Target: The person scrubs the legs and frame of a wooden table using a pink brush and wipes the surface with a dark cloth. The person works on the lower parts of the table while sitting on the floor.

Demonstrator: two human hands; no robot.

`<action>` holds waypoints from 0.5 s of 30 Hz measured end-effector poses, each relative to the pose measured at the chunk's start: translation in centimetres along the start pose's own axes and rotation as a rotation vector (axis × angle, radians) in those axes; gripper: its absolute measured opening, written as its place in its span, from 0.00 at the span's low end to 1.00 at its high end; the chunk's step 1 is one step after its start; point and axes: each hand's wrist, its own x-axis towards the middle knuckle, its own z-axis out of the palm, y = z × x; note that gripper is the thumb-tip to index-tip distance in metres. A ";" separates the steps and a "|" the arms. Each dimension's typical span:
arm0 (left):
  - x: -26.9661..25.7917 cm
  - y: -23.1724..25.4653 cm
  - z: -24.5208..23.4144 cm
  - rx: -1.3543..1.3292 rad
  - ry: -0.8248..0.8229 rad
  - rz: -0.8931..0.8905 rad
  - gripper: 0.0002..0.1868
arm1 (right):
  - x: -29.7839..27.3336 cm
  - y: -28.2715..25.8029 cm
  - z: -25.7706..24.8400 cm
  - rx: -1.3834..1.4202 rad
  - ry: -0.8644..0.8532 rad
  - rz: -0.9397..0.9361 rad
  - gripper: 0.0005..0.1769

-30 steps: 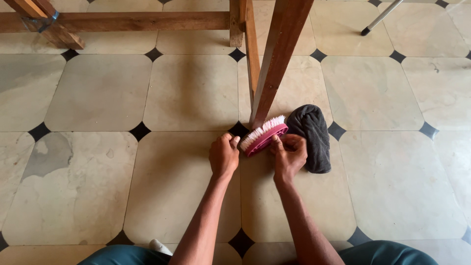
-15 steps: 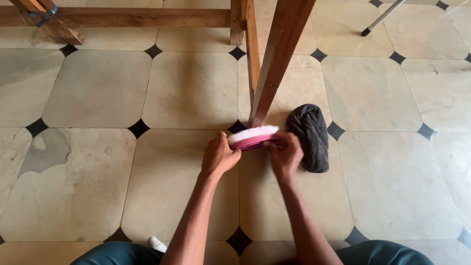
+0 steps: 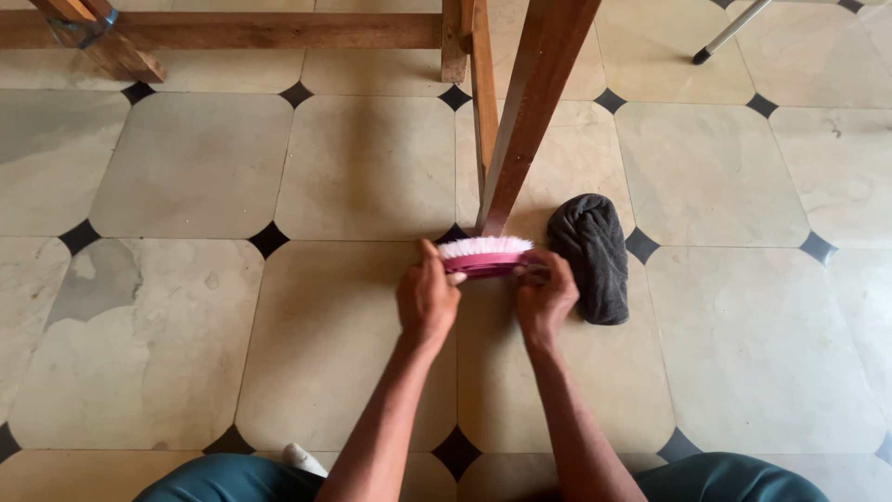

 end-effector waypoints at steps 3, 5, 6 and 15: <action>-0.4 0.4 3.1 -0.032 0.078 0.189 0.33 | 1.3 0.4 -1.8 -0.018 0.053 0.029 0.16; 0.0 -0.1 3.6 0.001 0.116 0.234 0.31 | 1.2 0.1 -1.8 -0.021 0.067 0.029 0.16; 0.4 -0.4 3.5 0.027 0.108 0.202 0.29 | 0.9 0.0 -1.8 -0.027 0.077 0.016 0.16; 2.8 -1.6 -2.3 -0.004 0.196 0.010 0.11 | 0.0 -2.9 0.2 0.045 -0.178 0.161 0.12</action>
